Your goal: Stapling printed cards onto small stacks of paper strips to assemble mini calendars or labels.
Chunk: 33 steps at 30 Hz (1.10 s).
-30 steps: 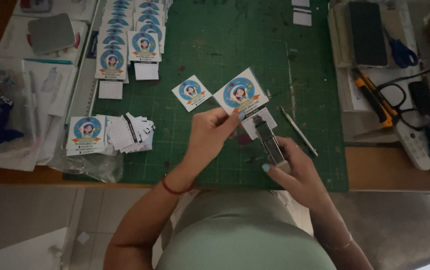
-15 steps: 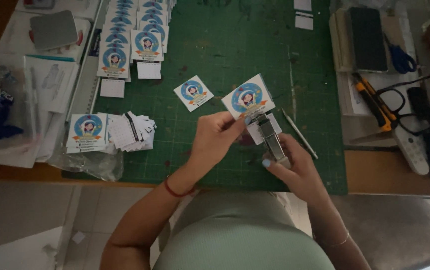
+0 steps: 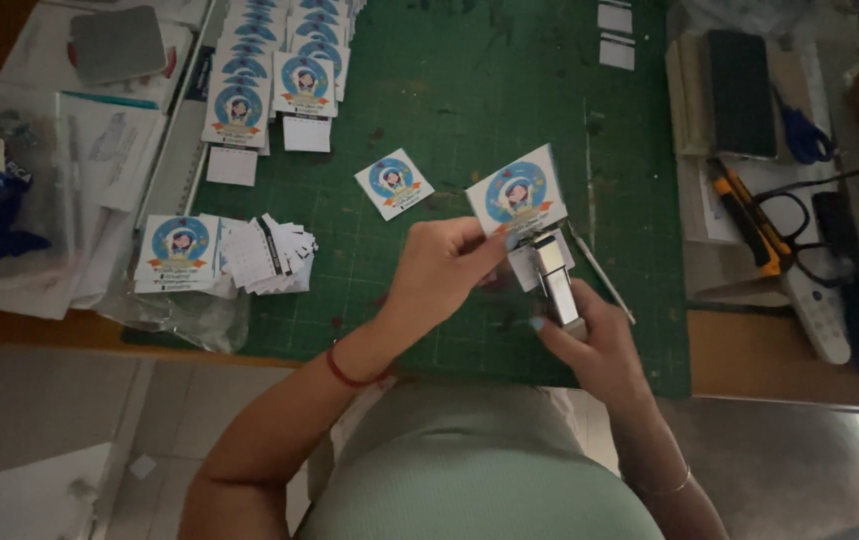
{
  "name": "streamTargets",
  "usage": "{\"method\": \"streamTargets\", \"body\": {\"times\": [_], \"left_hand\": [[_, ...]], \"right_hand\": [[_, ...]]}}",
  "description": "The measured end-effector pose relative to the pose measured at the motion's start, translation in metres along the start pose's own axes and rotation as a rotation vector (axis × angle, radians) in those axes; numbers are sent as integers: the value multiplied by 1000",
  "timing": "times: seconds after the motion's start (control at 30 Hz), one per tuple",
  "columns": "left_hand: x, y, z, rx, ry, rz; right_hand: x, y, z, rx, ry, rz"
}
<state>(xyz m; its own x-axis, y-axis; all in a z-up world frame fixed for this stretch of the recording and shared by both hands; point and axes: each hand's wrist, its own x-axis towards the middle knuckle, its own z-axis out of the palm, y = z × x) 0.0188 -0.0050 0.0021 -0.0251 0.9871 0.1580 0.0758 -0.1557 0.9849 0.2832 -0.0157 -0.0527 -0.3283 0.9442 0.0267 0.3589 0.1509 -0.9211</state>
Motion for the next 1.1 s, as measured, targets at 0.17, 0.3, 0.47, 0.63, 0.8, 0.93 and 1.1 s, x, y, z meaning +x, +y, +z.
{"method": "streamTargets", "body": {"times": [0.17,0.3,0.47,0.63,0.8,0.93,1.1], "left_hand": [[-2,21,0,-45,-31,-19],[0,23,0,-5,-68,17],[-2,28,0,29,-100,77],[-16,38,19,-16,-175,31],[-38,12,67,-129,-248,22],[-16,9,75,-130,-100,-64],[-2,-5,68,-82,-36,-5]], "right_hand": [[1,-6,3,24,35,-34],[4,-17,3,30,21,-141],[-1,-11,5,8,49,-167],[2,-4,3,2,65,-202],[9,4,6,-7,77,-240],[28,5,5,18,103,-244],[50,-12,13,-67,107,-238]]}}
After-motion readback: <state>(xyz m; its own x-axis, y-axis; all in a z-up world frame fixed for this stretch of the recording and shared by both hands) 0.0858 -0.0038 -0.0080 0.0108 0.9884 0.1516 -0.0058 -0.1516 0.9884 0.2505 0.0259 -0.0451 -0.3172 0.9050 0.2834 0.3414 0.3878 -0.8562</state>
